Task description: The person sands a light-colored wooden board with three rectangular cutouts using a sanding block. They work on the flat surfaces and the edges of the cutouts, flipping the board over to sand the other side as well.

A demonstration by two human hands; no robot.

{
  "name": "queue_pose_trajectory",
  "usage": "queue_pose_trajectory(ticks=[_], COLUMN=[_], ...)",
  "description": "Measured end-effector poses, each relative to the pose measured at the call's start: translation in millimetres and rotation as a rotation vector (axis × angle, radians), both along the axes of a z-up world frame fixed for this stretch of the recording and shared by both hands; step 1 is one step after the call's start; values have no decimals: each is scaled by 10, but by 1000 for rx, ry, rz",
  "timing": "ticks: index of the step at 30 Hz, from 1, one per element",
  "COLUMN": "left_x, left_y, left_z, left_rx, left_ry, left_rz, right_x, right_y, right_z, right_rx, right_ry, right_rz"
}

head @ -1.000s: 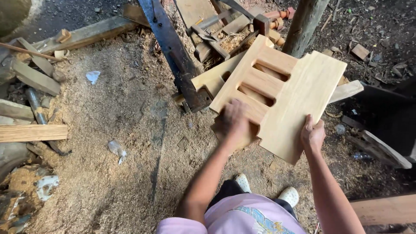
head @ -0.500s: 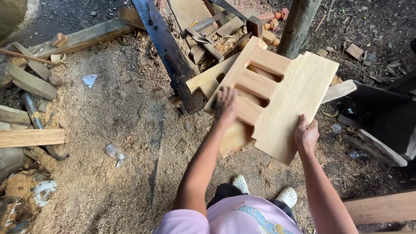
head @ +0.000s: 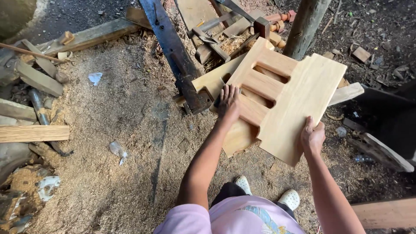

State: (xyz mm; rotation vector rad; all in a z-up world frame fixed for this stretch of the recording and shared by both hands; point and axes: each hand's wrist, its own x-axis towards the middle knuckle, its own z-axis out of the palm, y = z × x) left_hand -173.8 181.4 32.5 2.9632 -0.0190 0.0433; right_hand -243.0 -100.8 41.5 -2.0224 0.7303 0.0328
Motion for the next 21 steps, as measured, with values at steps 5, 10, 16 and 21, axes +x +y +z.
queue_pose_trajectory(ticks=[5, 10, 16, 21], left_x=[-667, -699, -209, -1116], left_y=[-955, -623, -346, -1204], left_z=[-326, 270, -241, 122], left_rx=[-204, -185, 192, -75], left_ry=[-213, -215, -642, -323], left_rz=[-206, -380, -7, -425], right_x=[58, 54, 10, 47], right_y=[-32, -66, -79, -73], right_z=[-53, -155, -177, -118], right_rx=[-5, 25, -2, 2], right_ry=[12, 22, 10, -40], right_rz=[25, -3, -5, 9])
